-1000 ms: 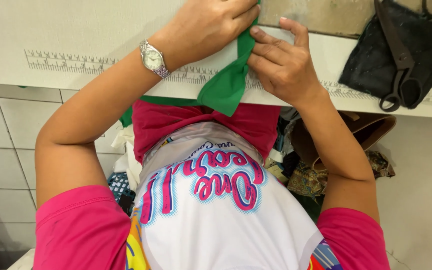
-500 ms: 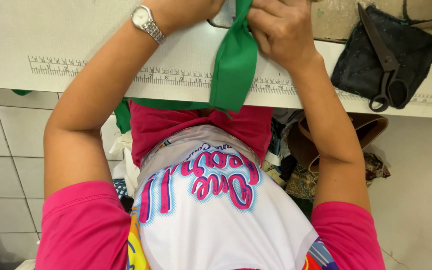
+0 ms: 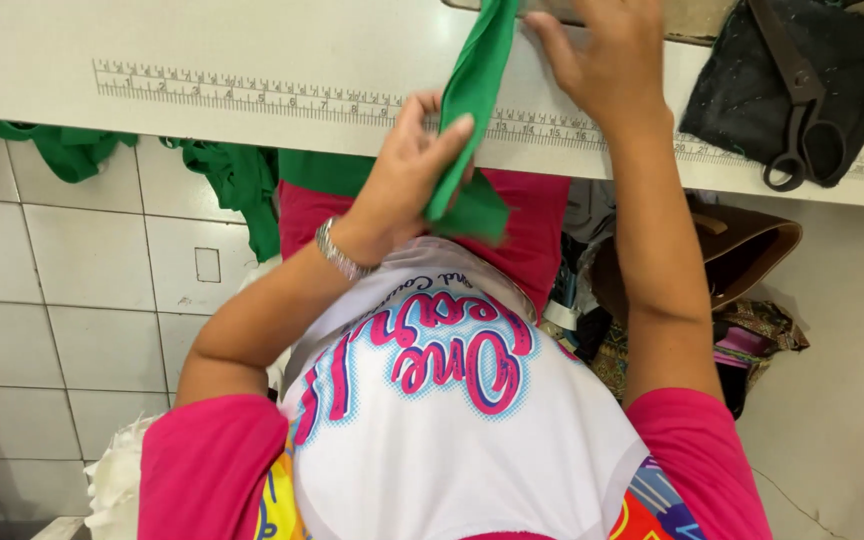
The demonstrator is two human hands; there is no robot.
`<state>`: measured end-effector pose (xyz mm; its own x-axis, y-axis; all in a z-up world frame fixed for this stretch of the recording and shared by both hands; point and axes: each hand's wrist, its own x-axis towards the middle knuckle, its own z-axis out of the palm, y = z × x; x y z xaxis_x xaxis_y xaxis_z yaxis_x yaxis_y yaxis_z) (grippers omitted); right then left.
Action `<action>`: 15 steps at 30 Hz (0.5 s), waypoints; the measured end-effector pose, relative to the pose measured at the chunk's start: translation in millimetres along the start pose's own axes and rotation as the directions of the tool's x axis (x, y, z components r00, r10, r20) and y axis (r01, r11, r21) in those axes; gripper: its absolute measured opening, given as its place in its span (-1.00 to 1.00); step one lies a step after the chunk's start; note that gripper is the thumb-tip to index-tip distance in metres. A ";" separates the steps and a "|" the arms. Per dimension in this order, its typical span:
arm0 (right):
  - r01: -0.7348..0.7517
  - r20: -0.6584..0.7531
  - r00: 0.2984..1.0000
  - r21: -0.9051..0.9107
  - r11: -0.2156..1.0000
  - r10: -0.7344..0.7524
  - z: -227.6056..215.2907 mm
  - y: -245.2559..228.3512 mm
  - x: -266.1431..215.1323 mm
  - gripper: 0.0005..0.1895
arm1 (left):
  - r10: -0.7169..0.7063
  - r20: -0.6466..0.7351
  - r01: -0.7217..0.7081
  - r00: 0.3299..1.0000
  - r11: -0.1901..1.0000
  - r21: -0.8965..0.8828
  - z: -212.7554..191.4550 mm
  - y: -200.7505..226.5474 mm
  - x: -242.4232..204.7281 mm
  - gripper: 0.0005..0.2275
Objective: Measuring and preparing green fabric straps on an industrial sewing machine table by aligning them with a ruler and folding.
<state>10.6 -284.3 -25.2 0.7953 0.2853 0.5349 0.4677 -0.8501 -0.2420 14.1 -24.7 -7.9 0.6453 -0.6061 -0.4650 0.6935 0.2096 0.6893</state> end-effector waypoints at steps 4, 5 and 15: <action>-0.157 -0.073 0.984 0.056 0.986 0.161 -10.4 -53.8 -19.9 -0.67 | -0.034 0.133 0.019 0.990 0.994 0.111 -6.0 -8.0 -39.4 -0.67; -0.129 -0.087 0.987 0.092 0.987 0.137 -7.5 -67.1 -28.9 -0.65 | -0.016 0.136 0.000 0.991 0.993 0.117 -8.7 -14.0 -42.9 -0.67; 0.148 -0.183 0.974 0.063 0.987 -0.135 -1.0 -90.9 -18.8 -0.69 | -0.018 0.200 -0.018 0.980 0.984 0.176 -6.4 -13.4 -39.9 -0.67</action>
<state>-47.3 -212.9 -12.4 0.6409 0.3113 0.7017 0.6037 -0.7690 -0.2102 -18.9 1.6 -2.1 0.5558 -0.7509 -0.3568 0.6149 0.0825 0.7843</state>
